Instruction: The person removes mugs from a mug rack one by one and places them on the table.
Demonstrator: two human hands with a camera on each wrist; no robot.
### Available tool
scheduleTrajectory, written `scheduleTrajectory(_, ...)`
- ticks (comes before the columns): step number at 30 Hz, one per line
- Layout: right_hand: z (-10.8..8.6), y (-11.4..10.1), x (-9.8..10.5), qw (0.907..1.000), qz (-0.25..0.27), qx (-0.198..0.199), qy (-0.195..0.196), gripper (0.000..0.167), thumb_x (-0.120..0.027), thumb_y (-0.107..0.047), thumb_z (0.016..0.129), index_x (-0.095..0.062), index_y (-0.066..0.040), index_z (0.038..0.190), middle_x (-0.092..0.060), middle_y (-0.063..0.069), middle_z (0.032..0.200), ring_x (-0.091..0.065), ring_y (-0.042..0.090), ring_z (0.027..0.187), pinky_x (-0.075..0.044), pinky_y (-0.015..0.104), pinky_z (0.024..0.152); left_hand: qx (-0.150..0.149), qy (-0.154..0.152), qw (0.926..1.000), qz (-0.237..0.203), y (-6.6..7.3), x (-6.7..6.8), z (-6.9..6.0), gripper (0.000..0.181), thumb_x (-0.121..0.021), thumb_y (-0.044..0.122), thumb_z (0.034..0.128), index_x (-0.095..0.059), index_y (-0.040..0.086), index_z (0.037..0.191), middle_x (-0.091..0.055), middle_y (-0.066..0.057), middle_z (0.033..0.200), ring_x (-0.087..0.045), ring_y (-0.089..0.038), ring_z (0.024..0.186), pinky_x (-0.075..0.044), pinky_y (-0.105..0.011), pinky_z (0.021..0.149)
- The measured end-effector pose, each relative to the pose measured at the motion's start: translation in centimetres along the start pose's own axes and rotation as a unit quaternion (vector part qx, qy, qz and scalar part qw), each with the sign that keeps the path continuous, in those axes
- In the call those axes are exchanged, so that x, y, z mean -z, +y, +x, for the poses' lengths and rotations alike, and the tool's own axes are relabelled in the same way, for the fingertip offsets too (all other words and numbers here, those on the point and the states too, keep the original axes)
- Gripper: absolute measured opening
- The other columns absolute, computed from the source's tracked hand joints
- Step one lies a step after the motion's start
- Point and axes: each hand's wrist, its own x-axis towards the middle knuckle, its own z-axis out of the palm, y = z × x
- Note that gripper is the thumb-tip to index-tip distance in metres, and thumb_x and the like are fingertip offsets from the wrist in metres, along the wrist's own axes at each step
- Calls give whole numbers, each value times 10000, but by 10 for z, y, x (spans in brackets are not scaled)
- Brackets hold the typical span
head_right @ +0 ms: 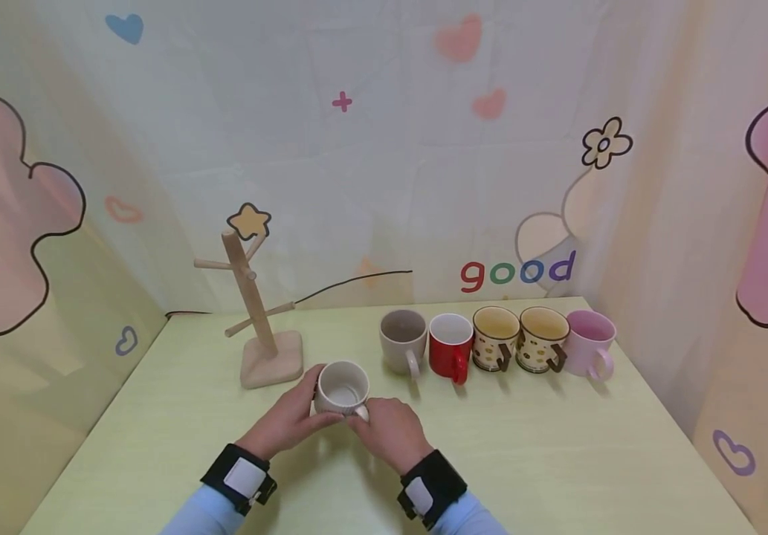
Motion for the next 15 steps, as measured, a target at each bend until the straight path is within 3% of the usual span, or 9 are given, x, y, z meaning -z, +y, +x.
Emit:
scheduleTrajectory(4, 0, -2, 1, 9999, 52, 86, 92, 195, -676, -243, 930, -637, -95, 807, -494, -42, 640, -442, 122, 590, -338, 271, 538, -61, -45, 10000, 61, 0, -1, 1, 782, -770, 360, 866, -317, 123, 1459, -528, -91, 1348, -554, -251, 1212, -455, -443, 1006)
scheduleTrajectory(15, 2, -3, 4, 9984, 562, 14, 18, 203, -649, -206, 935, -633, -92, 768, -491, -43, 638, -449, 111, 597, -350, 253, 545, -221, -192, 9996, -17, -3, 1, 4, 792, -764, 334, 879, -289, 79, 1459, -518, -130, 1348, -536, -271, 1231, -445, -467, 1015)
